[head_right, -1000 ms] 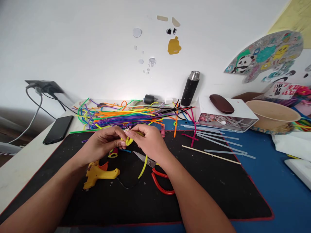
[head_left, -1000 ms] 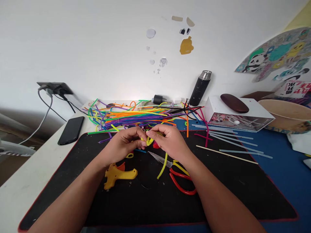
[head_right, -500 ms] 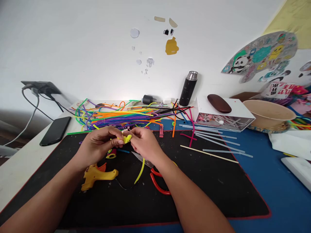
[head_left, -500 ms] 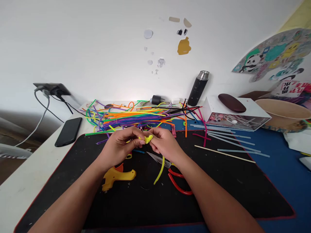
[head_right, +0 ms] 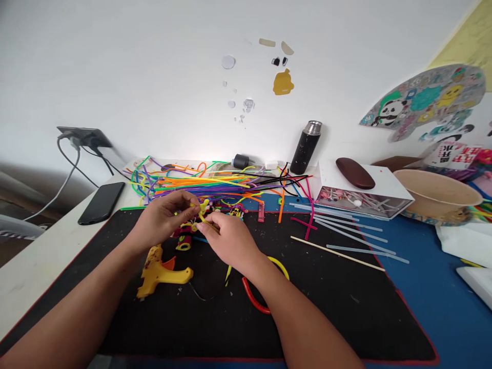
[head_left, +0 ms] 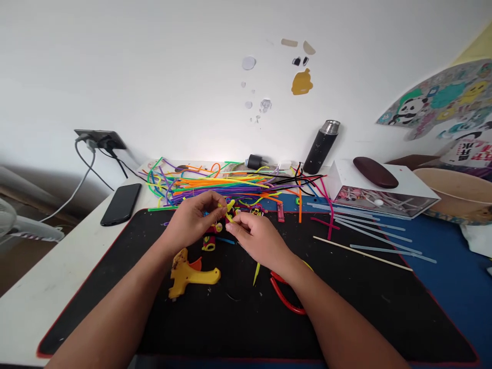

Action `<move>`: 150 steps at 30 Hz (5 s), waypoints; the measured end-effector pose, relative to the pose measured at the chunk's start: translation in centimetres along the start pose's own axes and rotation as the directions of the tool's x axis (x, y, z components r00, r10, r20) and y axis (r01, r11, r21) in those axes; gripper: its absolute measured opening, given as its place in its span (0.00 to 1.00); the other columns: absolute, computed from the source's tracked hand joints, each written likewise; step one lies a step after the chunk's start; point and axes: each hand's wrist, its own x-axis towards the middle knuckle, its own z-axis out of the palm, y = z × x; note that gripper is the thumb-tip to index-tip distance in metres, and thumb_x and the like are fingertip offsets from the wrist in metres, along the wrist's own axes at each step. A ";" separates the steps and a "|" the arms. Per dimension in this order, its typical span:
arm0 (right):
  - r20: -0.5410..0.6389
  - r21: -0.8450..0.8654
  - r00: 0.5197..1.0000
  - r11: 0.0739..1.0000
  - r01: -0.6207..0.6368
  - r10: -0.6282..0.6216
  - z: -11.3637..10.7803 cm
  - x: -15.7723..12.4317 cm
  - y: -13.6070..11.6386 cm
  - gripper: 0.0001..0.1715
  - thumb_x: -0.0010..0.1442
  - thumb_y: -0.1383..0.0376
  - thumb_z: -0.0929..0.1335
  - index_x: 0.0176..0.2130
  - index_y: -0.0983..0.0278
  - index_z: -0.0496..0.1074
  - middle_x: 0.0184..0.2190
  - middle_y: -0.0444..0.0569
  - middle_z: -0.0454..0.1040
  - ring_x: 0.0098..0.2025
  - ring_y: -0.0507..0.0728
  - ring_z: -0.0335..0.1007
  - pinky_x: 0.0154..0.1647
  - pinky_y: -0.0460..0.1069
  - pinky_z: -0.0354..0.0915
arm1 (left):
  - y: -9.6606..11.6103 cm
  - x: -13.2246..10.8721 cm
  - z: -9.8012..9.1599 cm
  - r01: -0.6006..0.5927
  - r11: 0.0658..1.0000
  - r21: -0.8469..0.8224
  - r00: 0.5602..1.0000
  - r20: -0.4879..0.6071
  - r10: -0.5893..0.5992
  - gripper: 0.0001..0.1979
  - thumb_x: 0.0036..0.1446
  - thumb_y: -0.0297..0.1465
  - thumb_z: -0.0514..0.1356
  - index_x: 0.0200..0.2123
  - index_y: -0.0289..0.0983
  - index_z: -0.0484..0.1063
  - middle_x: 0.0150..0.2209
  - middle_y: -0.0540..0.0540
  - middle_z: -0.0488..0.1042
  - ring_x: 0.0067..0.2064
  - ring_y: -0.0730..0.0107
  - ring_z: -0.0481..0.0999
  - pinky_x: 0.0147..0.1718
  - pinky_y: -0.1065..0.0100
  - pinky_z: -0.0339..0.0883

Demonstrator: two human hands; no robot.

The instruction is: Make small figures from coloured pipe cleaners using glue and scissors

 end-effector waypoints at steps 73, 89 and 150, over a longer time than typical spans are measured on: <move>0.003 -0.422 0.997 0.903 0.076 -0.082 -1.1 -0.3 -0.4 0.10 0.72 0.62 0.69 0.40 0.59 0.81 0.38 0.47 0.85 0.37 0.58 0.79 0.35 0.50 0.57 | -0.3 0.2 -1.8 0.267 0.964 -0.020 0.876 0.423 -0.234 0.07 0.58 0.34 0.65 0.37 0.37 0.74 0.27 0.54 0.71 0.27 0.74 0.67 0.26 0.74 0.59; 0.098 0.275 0.990 0.953 -0.125 0.102 -0.5 0.0 0.0 0.20 0.72 0.52 0.66 0.32 0.61 0.70 0.19 0.38 0.65 0.20 0.50 0.57 0.23 0.46 0.53 | 1.0 -0.1 -1.6 0.417 0.821 -0.389 0.807 0.575 -0.137 0.12 0.57 0.35 0.72 0.38 0.35 0.76 0.30 0.49 0.78 0.28 0.73 0.78 0.27 0.74 0.70; 0.093 -0.106 0.995 0.994 -0.018 0.028 -1.1 -0.1 -0.4 0.11 0.71 0.60 0.69 0.38 0.60 0.80 0.32 0.44 0.82 0.31 0.54 0.71 0.32 0.48 0.55 | 0.8 0.1 -1.7 0.319 0.874 -0.367 0.898 0.412 -0.155 0.11 0.57 0.34 0.70 0.37 0.35 0.74 0.29 0.49 0.77 0.26 0.75 0.74 0.23 0.76 0.66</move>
